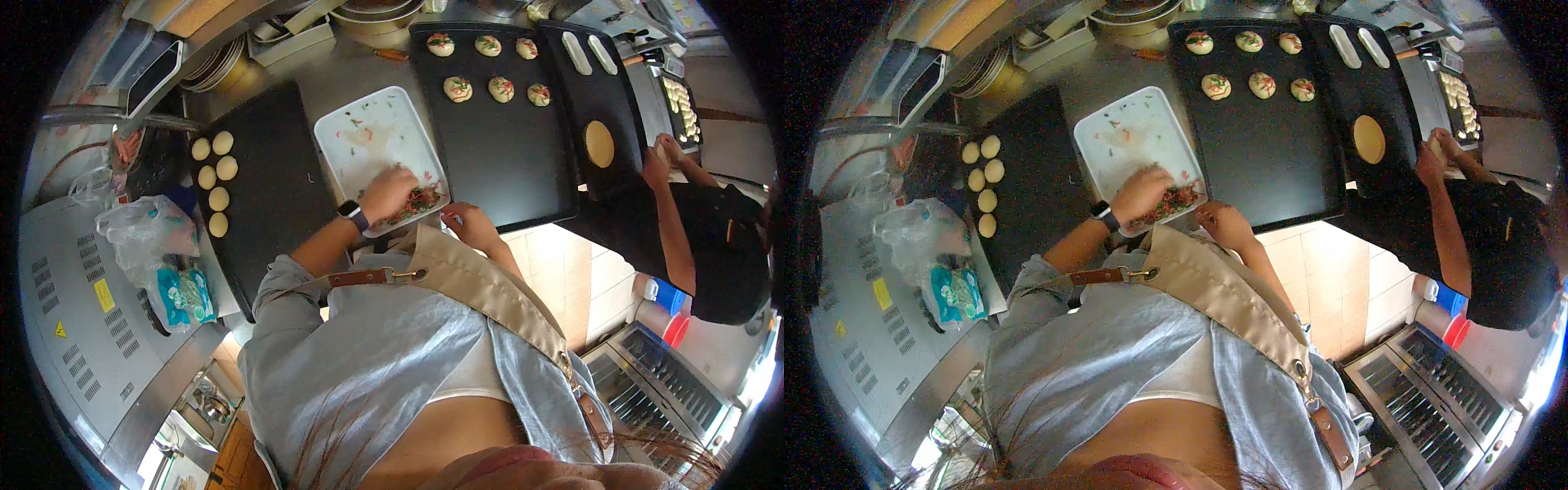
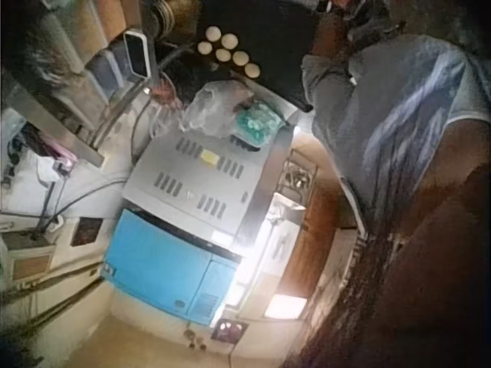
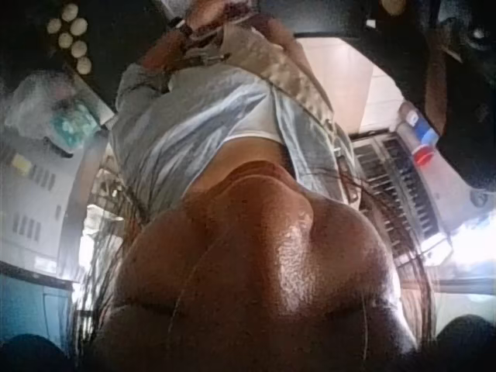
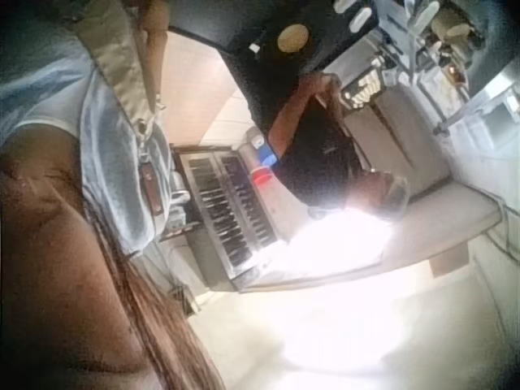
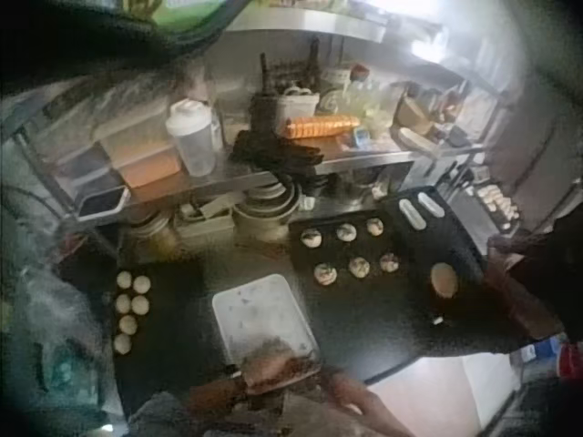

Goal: The person assembles small round food items by placing a colorful vegetable mixture onto dough balls and arranging them on a black tray. The person repeatedly picks up dough, adds filling, and places the items in rows on the tray.

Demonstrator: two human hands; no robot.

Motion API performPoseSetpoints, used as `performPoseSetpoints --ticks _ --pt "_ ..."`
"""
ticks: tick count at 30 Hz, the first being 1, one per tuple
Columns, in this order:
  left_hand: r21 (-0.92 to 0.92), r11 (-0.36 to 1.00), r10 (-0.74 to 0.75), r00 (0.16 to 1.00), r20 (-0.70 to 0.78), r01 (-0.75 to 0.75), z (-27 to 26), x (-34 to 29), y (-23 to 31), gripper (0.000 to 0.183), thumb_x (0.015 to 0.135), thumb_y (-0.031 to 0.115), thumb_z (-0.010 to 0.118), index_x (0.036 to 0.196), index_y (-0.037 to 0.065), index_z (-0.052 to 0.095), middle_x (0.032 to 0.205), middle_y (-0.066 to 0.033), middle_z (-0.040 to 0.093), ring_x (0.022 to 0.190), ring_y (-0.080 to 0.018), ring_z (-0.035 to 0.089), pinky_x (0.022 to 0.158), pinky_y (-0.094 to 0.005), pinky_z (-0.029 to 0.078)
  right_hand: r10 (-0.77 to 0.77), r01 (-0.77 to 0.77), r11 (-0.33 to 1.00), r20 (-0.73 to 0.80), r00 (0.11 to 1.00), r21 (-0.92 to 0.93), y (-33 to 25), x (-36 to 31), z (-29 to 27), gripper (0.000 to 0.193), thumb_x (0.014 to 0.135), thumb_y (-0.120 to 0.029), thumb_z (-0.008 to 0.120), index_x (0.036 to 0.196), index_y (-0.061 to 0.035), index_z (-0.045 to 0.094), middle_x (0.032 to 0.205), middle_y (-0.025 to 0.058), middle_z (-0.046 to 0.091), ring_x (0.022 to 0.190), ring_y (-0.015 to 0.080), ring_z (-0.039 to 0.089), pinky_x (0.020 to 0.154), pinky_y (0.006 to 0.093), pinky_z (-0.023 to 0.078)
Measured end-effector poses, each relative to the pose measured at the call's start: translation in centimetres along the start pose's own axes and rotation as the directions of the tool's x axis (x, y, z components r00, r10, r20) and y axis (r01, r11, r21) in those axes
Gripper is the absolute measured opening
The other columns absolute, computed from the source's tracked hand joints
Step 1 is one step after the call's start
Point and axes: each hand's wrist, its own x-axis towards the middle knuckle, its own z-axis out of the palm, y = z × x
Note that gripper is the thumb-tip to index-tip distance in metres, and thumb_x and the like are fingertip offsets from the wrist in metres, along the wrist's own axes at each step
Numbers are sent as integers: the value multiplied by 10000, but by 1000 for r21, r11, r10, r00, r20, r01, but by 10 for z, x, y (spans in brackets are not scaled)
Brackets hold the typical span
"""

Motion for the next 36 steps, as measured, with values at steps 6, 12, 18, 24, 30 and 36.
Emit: performPoseSetpoints --ticks 6,12,18,24,30,36 --pt "244 905 -265 911 -316 348 -52 28 -96 159 800 69 534 891 53 663 961 -131 616 930 -327 610 782 -440 506 16 -16 1000 29 999 11 -17 4 -2 219 895 -211 622 1025 -45 679 982 185 678 883 377 643 744 430 513" --pt "165 922 -302 918 -258 349 -44 36 -135 122 794 92 578 890 54 641 952 -137 615 926 -336 608 771 -447 510 -39 42 992 25 999 -117 -11 6 -6 261 904 -256 624 1034 -37 678 1020 186 676 904 377 644 770 443 516" --pt "244 925 -275 956 -104 293 -16 24 -60 114 797 120 613 887 50 623 869 -151 593 856 -359 607 759 -457 505 -14 20 997 80 997 -72 -13 6 -3 261 909 -269 610 1035 -51 678 1031 191 669 917 386 636 786 454 512" --pt "185 981 -91 983 156 61 11 -23 -4 120 805 83 561 885 68 649 869 -139 606 813 -330 633 680 -450 518 -22 29 996 90 996 -88 -7 7 0 274 918 -293 591 1041 -61 671 1007 186 668 932 385 628 804 461 502" --pt "152 948 -278 960 -28 279 -45 21 -49 220 805 51 544 992 54 662 981 -153 597 954 -357 591 827 -466 490 -2 9 997 100 995 -75 -9 4 2 261 916 -285 588 1029 -69 681 1010 186 668 941 382 622 811 457 497" --pt "176 934 -258 927 -274 312 -50 94 -110 202 833 35 512 988 23 642 1040 -189 612 965 -364 622 811 -457 523 14 -11 998 41 999 -55 -12 1 -1 253 905 -268 606 1026 -60 685 1002 190 668 899 373 635 767 438 509"
